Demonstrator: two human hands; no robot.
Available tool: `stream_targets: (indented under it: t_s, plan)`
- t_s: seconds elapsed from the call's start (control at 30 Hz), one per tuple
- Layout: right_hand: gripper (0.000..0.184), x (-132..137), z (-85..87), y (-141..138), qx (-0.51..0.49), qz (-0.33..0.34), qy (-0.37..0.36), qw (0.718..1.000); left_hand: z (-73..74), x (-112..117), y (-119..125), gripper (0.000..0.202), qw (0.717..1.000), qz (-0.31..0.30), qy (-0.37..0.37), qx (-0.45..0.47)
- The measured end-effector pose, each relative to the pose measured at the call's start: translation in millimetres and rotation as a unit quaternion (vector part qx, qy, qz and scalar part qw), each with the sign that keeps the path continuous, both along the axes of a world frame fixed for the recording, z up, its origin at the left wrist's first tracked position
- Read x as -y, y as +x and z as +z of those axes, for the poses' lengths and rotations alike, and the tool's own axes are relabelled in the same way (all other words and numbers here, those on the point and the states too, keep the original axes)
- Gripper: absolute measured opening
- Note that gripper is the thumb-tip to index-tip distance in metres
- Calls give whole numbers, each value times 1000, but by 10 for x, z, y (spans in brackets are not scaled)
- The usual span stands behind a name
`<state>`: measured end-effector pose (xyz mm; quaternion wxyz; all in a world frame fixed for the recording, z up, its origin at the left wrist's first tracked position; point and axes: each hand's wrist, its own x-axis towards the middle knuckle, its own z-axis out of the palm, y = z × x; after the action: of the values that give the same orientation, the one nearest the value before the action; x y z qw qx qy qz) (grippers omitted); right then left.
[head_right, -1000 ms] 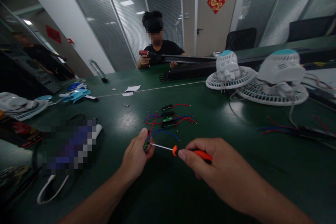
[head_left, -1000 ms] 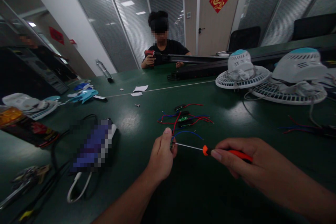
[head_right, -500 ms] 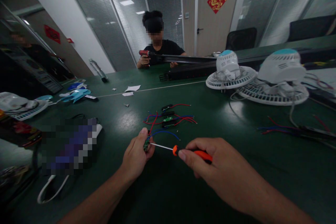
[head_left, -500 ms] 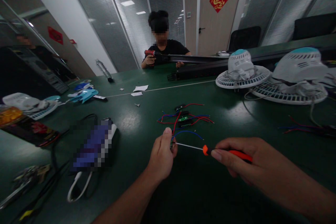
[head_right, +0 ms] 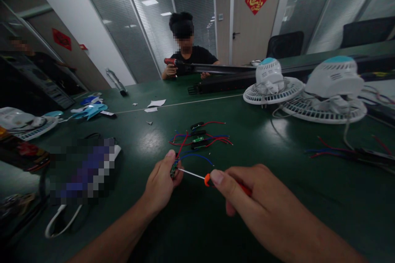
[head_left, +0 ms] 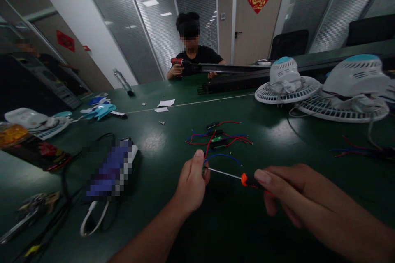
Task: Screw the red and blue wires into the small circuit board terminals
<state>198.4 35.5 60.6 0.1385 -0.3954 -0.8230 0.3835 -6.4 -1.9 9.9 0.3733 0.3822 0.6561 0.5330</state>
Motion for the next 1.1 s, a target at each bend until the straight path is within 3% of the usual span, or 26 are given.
stream_targets:
  t_s: [0.23,1.1]
  plan:
    - [55,-15,-10,7,48,11,5,999,-5,2,4,58,1000,-5,10,18]
    - [49,-48,-40,-22,26,5,-12,1000,-11,-2,-20,60,1000,-11,5,-9]
